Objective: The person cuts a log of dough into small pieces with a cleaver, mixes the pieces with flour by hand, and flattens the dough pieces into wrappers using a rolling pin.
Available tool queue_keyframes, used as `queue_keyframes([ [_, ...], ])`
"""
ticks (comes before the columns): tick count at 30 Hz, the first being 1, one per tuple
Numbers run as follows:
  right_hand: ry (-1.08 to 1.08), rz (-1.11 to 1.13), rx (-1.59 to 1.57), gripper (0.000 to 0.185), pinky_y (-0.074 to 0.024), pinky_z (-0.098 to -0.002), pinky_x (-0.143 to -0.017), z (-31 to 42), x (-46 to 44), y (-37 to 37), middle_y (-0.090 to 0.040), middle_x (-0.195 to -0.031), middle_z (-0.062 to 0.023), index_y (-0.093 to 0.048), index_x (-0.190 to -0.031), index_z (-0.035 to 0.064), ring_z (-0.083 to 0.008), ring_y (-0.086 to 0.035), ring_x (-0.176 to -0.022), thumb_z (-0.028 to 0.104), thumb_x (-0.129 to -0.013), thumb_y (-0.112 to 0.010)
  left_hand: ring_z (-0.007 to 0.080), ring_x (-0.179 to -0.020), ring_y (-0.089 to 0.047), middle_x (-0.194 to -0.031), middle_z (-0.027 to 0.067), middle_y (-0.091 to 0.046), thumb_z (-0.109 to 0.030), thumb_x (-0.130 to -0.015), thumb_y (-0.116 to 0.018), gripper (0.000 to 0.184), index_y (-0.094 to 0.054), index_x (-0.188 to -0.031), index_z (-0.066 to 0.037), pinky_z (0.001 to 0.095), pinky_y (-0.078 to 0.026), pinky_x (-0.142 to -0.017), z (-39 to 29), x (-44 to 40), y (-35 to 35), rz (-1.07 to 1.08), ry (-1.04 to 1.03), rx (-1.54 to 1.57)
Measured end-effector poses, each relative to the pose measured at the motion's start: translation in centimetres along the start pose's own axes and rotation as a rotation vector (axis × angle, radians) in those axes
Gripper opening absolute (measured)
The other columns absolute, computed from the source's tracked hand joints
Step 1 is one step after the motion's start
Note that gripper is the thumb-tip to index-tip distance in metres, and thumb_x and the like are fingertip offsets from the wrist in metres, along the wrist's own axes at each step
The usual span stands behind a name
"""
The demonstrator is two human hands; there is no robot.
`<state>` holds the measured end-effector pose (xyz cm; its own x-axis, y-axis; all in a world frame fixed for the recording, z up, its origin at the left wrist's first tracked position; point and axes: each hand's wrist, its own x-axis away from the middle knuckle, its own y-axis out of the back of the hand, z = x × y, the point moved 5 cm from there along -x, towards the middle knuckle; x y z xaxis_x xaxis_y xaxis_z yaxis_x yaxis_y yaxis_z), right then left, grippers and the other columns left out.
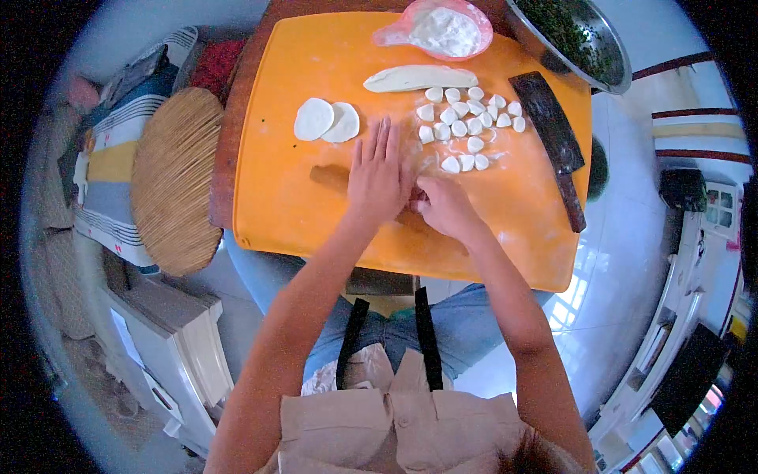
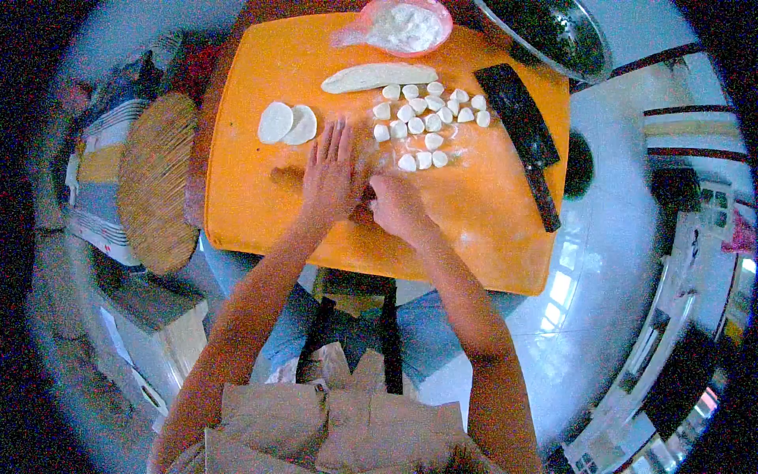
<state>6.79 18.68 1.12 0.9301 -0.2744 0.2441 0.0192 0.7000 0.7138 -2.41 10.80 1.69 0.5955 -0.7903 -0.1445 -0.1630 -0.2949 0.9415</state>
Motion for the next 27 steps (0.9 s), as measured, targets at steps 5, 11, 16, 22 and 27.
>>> queue_keyframes([
  [5,-0.062,-0.063,-0.265,0.011,-0.0474,-0.0434,-0.069,-0.4,0.2,-0.5,-0.061,-0.078,-0.0189,-0.057,-0.08,-0.0001,-0.0358,-0.06,-0.077,0.007,-0.074,-0.063,0.038,-0.131,-0.028,-0.14,0.0218,-0.031,-0.026,-0.087,-0.04,0.055,-0.033,-0.134,0.001,0.0527,-0.025,-0.103,0.9,5.4,0.9,0.088,-0.002,-0.05],
  [11,0.012,-0.105,0.056,0.012,-0.0471,-0.0454,-0.071,0.0,-0.5,-0.5,-0.061,-0.075,-0.0191,-0.057,-0.081,0.0007,-0.0357,-0.06,-0.076,0.01,-0.074,-0.061,0.0373,-0.132,-0.025,-0.141,0.022,-0.03,-0.025,-0.087,-0.042,0.055,-0.033,-0.133,0.002,0.0525,-0.022,-0.105,-0.6,-0.7,0.0,-0.052,0.06,-0.135],
  [16,-0.077,-0.077,-0.33,0.013,-0.0478,-0.0425,-0.067,-0.9,0.2,-0.1,-0.061,-0.075,-0.0194,-0.059,-0.08,-0.0001,-0.0349,-0.06,-0.073,0.011,-0.073,-0.062,0.037,-0.133,-0.024,-0.141,0.0214,-0.03,-0.026,-0.088,-0.042,0.055,-0.032,-0.134,0.002,0.0519,-0.022,-0.105,0.5,6.9,1.4,0.1,0.003,-0.058],
  [22,-0.015,-0.127,0.065,0.014,-0.0487,-0.0446,-0.065,0.3,-0.6,-0.2,-0.062,-0.075,-0.0198,-0.06,-0.079,0.0002,-0.0357,-0.061,-0.07,0.012,-0.071,-0.063,0.0359,-0.134,-0.023,-0.142,0.0201,-0.029,-0.027,-0.089,-0.041,0.056,-0.031,-0.135,0.002,0.0522,-0.022,-0.105,-0.6,-0.7,-0.1,-0.017,0.059,-0.075],
  [27,-0.047,-0.087,-0.232,0.01,-0.0474,-0.042,-0.062,-0.5,-0.3,0.3,-0.06,-0.072,-0.0166,-0.06,-0.076,0.001,-0.0346,-0.059,-0.067,0.011,-0.072,-0.062,0.0353,-0.134,-0.023,-0.144,0.0188,-0.027,-0.027,-0.089,-0.04,0.055,-0.03,-0.136,0.0,0.0539,-0.021,-0.105,-0.1,4.4,1.1,0.111,0.025,-0.099],
])
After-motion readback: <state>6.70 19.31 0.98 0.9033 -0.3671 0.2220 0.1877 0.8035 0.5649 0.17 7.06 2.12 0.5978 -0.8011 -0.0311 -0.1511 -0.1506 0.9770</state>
